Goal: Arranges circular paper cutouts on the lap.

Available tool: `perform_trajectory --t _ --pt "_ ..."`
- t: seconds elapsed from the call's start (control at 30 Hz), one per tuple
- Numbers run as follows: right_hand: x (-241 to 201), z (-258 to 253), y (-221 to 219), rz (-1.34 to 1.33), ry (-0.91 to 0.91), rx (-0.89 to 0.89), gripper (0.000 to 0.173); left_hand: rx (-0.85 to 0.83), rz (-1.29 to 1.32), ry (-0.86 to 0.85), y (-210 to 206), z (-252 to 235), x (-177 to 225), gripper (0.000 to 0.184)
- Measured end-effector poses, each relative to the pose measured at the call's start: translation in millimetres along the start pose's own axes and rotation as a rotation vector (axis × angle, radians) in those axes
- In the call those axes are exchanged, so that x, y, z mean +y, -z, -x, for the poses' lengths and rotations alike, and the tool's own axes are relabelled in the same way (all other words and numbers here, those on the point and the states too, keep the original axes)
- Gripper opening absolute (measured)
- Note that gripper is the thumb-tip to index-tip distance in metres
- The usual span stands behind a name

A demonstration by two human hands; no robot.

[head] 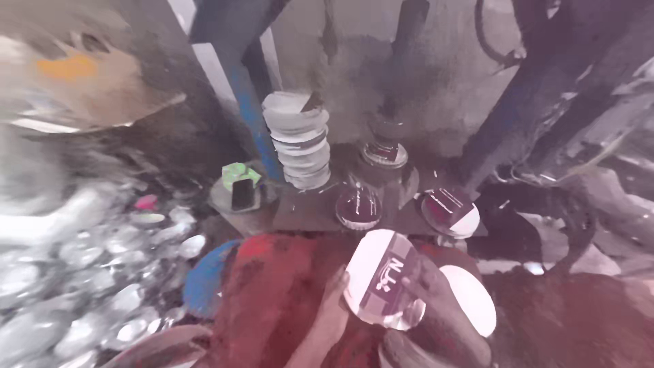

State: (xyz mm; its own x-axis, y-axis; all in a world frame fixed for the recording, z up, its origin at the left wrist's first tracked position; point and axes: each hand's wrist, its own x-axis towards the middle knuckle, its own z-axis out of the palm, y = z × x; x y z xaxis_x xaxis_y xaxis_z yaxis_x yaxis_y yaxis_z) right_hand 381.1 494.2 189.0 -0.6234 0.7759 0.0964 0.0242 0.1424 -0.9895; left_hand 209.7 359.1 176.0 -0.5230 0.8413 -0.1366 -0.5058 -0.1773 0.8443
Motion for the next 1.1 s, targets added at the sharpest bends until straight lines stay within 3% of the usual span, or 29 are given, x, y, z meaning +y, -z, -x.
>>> perform_trajectory --t 0.1,0.17,0.27,0.47,0.53,0.67,0.73,0.8,0.9,1.0,1.1 --pt "2 1 -2 -0.133 0.029 0.116 0.046 -0.079 0.179 0.101 -2 -1 -8 0.035" --pt "5 2 -3 -0.135 0.073 0.147 0.055 -0.199 0.117 0.053 2 0 -21 0.042" --pt "9 4 -3 -0.001 0.141 0.202 0.06 -0.22 0.083 0.034 0 2 -26 0.037" --pt "0 -8 25 -0.02 0.311 0.479 0.061 -0.028 -0.045 0.025 0 -6 -15 0.033" --pt "1 -8 31 -0.01 0.291 0.422 0.06 -0.036 -0.07 0.027 1 -7 -14 0.033" --pt "10 7 17 0.299 0.171 0.107 0.062 -0.152 -0.233 0.051 -1 -1 -16 0.042" --pt "16 4 21 0.408 0.172 0.022 0.048 -0.122 -0.299 0.124 1 -3 -10 0.038" --pt "17 1 32 0.466 0.164 0.014 0.034 -0.09 -0.3 0.259 14 -13 -3 0.038" --pt "15 8 48 0.406 0.075 0.07 0.033 0.065 -0.226 0.419 30 -35 4 0.028" --pt "18 16 57 0.303 0.005 0.102 0.032 0.225 0.008 0.35 30 -57 0 0.026" --pt "21 18 55 0.291 0.021 0.099 0.029 0.185 0.192 0.287 24 -81 -13 0.042"
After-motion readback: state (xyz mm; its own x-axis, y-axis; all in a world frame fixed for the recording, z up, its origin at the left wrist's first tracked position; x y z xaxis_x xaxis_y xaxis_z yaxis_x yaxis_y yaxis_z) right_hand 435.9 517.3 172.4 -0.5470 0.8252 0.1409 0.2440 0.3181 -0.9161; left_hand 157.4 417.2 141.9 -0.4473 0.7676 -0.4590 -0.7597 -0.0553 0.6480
